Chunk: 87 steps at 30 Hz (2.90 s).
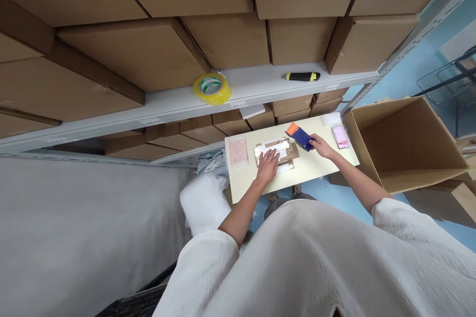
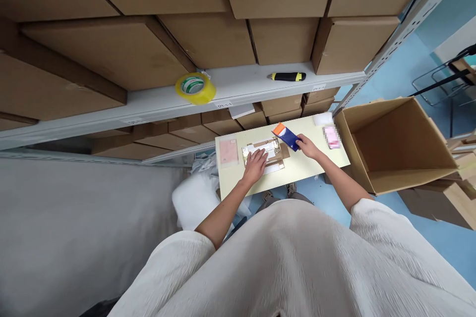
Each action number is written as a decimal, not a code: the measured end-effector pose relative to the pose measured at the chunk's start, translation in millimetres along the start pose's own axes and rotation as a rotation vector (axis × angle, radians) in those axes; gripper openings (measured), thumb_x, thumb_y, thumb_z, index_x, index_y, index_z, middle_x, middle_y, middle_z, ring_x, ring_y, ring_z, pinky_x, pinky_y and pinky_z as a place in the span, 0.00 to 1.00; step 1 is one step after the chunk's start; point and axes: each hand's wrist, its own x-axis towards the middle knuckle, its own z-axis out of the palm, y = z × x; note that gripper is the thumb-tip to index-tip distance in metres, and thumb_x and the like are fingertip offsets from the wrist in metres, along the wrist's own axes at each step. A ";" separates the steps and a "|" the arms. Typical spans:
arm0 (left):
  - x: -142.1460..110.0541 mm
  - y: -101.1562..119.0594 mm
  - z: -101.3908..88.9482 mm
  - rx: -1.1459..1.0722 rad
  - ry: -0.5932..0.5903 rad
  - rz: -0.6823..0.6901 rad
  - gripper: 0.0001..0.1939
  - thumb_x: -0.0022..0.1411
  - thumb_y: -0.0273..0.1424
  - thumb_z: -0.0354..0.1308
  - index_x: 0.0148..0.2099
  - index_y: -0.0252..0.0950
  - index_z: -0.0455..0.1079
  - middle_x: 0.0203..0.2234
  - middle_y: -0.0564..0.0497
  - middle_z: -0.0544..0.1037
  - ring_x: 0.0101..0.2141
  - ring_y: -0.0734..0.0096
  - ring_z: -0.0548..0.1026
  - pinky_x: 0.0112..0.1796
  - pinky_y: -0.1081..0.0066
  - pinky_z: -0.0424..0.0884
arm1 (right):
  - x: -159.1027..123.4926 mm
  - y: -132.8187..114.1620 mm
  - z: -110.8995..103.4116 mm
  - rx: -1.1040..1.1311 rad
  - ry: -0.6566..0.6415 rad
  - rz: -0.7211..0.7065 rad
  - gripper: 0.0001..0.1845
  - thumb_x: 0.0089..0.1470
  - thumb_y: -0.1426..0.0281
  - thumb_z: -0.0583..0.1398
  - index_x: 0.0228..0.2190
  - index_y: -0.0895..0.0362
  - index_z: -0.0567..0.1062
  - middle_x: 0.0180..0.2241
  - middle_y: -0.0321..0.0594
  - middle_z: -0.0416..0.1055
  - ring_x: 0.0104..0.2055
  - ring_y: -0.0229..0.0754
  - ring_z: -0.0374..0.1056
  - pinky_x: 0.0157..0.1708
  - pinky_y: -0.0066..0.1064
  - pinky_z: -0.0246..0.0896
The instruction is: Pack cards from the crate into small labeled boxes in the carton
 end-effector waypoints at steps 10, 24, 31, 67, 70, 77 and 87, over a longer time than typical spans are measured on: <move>6.5 12.8 -4.4 -0.095 0.054 -0.029 0.26 0.76 0.28 0.49 0.70 0.42 0.74 0.72 0.40 0.72 0.75 0.47 0.63 0.76 0.36 0.50 | 26.8 -65.4 53.7 -0.080 -0.257 -0.045 0.32 0.41 0.55 0.76 0.41 0.52 0.68 0.38 0.36 0.75 0.42 0.46 0.71 0.42 0.35 0.69; -8.9 -5.0 -22.5 -0.509 0.299 -0.287 0.18 0.73 0.27 0.52 0.55 0.39 0.80 0.59 0.41 0.83 0.63 0.52 0.78 0.68 0.47 0.70 | 41.9 -44.0 57.7 -0.455 -0.255 -0.146 0.29 0.36 0.67 0.66 0.44 0.52 0.68 0.47 0.41 0.68 0.51 0.53 0.66 0.49 0.41 0.69; 19.3 5.4 -44.3 -1.199 0.353 -0.738 0.13 0.70 0.38 0.64 0.52 0.39 0.76 0.45 0.43 0.87 0.41 0.62 0.86 0.43 0.63 0.83 | 43.1 -40.5 58.0 -0.458 -0.246 -0.178 0.28 0.36 0.67 0.64 0.43 0.52 0.67 0.47 0.41 0.68 0.49 0.52 0.67 0.49 0.41 0.69; 4.0 -47.4 -70.6 -1.185 0.519 -0.782 0.28 0.48 0.22 0.68 0.45 0.45 0.55 0.27 0.61 0.78 0.32 0.70 0.81 0.38 0.71 0.73 | 26.9 -101.0 61.7 -0.850 -0.344 -0.318 0.16 0.55 0.72 0.69 0.44 0.53 0.72 0.47 0.49 0.77 0.49 0.55 0.71 0.42 0.36 0.63; -5.9 -66.7 -73.7 -1.188 0.544 -0.802 0.28 0.47 0.22 0.67 0.44 0.45 0.55 0.26 0.61 0.76 0.30 0.71 0.79 0.36 0.72 0.71 | 24.9 -101.9 50.1 -0.891 -0.343 -0.314 0.15 0.57 0.73 0.68 0.43 0.54 0.72 0.46 0.50 0.77 0.48 0.54 0.71 0.41 0.35 0.62; -27.5 -102.6 -71.8 -1.187 0.544 -0.931 0.29 0.45 0.23 0.69 0.44 0.44 0.57 0.27 0.60 0.77 0.27 0.73 0.76 0.35 0.73 0.69 | 26.9 -98.3 25.3 -0.987 -0.302 -0.262 0.15 0.54 0.77 0.68 0.41 0.54 0.70 0.44 0.49 0.77 0.44 0.51 0.72 0.38 0.33 0.61; -20.5 -103.4 -35.8 -1.197 0.552 -0.950 0.25 0.49 0.24 0.69 0.44 0.43 0.60 0.27 0.59 0.80 0.32 0.68 0.80 0.42 0.68 0.71 | 30.2 -95.7 27.3 -1.128 -0.299 -0.229 0.15 0.56 0.78 0.66 0.44 0.56 0.72 0.46 0.50 0.78 0.47 0.52 0.73 0.39 0.33 0.61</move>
